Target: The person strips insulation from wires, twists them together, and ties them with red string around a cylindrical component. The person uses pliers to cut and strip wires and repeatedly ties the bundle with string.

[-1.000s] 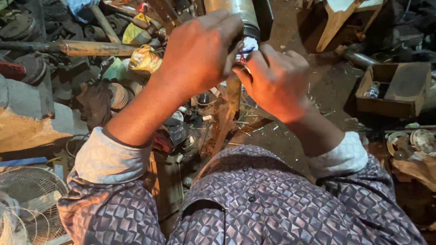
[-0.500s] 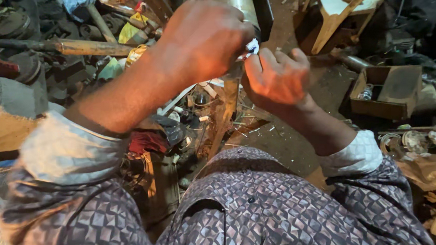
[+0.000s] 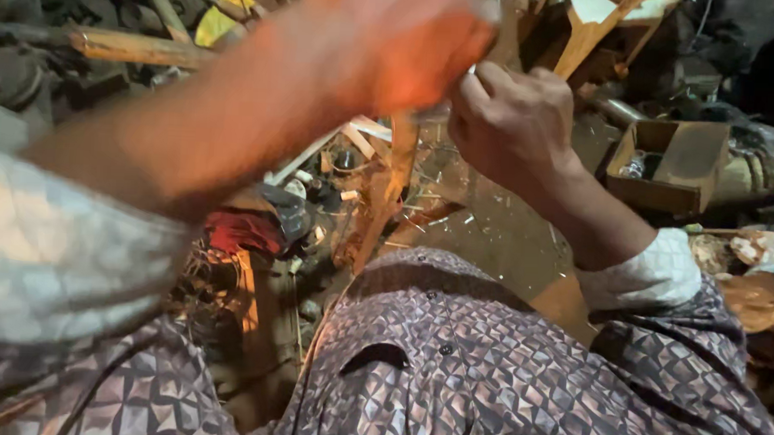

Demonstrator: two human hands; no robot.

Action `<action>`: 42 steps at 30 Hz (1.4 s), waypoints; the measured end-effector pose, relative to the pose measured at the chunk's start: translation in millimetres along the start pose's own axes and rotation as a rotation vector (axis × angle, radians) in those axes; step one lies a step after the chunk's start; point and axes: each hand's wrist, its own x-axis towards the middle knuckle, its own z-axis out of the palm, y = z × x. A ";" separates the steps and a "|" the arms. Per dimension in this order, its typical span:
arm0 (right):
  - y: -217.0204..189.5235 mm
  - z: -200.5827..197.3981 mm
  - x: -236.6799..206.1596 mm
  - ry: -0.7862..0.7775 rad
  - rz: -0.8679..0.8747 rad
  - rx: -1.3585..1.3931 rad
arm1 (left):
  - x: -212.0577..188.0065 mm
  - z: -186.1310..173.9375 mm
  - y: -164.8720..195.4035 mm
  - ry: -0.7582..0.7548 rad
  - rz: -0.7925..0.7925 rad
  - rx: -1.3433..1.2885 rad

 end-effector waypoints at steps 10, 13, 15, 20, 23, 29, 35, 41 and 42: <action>1.0 4.7 -57.7 -0.129 0.533 1.823 | -77.6 32.0 84.2 -0.001 0.155 -0.421; -10.4 -16.4 -65.2 -0.046 0.474 1.825 | -86.5 38.6 51.6 0.123 0.102 -0.236; -9.5 -34.5 -60.1 0.087 0.419 1.506 | -84.1 51.3 24.8 0.341 -0.039 0.006; -13.6 -31.4 -8.5 0.361 0.178 1.198 | -60.3 101.5 -2.4 0.584 0.035 0.061; -21.6 -27.1 11.0 0.432 0.040 1.312 | -58.4 111.4 -9.4 0.578 0.063 0.096; -34.0 -27.9 19.9 0.400 0.025 1.042 | -58.6 110.7 -13.4 0.646 0.151 0.191; -17.9 -40.1 9.8 0.239 0.043 1.064 | -57.4 111.9 -14.4 0.596 0.117 0.208; 12.4 -39.4 -32.6 0.354 0.258 1.421 | -72.1 117.6 -4.7 0.676 -0.111 0.029; 16.2 -28.7 -35.5 0.400 0.338 1.495 | -75.2 119.7 -3.2 0.689 -0.162 -0.007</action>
